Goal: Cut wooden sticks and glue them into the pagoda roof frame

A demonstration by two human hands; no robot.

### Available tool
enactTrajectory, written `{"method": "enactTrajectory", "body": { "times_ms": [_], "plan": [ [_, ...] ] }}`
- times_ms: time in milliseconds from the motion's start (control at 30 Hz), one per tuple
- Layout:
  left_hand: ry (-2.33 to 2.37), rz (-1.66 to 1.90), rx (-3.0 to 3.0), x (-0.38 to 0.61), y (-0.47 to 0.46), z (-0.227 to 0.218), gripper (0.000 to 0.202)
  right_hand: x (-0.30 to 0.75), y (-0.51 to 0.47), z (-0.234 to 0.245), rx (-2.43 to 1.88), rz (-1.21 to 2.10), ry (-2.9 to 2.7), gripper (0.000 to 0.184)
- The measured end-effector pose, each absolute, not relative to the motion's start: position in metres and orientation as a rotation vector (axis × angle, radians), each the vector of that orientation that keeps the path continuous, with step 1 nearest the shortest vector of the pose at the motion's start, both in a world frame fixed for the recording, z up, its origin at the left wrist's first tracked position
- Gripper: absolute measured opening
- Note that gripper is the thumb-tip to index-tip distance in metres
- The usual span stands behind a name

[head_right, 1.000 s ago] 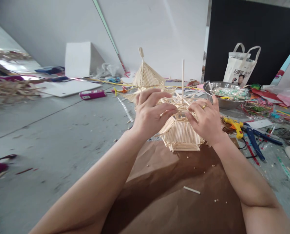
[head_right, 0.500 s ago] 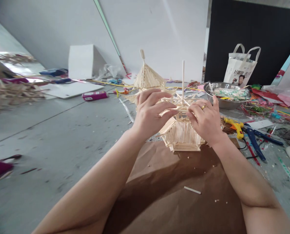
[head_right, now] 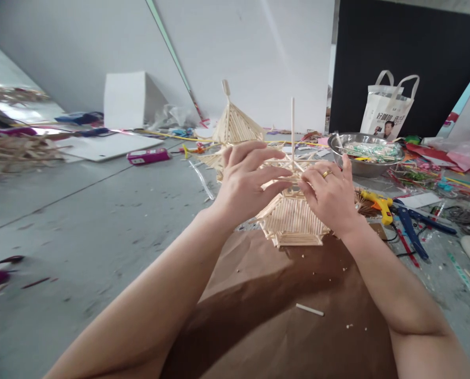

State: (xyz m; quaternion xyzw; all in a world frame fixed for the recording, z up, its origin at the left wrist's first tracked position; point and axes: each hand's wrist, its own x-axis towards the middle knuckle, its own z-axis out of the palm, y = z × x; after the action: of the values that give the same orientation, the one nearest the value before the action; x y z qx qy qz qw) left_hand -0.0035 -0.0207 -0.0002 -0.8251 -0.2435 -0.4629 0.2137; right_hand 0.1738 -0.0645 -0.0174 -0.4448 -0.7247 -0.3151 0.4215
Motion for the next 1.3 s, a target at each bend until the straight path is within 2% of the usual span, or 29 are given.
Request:
{"method": "enactTrajectory", "body": {
  "times_ms": [333, 500, 667, 967, 1300],
  "plan": [
    [-0.706, -1.275, -2.293, 0.003, -0.022, -0.005, 0.012, 0.174, -0.064, -0.018, -1.135, -0.756, -1.828, 0.014],
    [-0.685, -1.305, -2.243, 0.004, -0.02, -0.007, 0.016, 0.176, -0.064, -0.018, -1.073, -0.764, -1.819, 0.007],
    [-0.675, -1.329, -2.205, 0.004, -0.019, -0.009, 0.016, 0.186, -0.062, -0.017, -1.081, -0.626, -1.905, 0.02],
    [-0.695, -1.354, -2.181, 0.003, -0.015, -0.013, 0.017, 0.192, -0.051, -0.022, -0.987, -0.413, -1.898, 0.015],
    [-0.678, -1.38, -2.199, 0.003, -0.016, -0.011, 0.019, 0.192, -0.051, -0.023, -0.978, -0.359, -1.855, 0.012]
  ]
}}
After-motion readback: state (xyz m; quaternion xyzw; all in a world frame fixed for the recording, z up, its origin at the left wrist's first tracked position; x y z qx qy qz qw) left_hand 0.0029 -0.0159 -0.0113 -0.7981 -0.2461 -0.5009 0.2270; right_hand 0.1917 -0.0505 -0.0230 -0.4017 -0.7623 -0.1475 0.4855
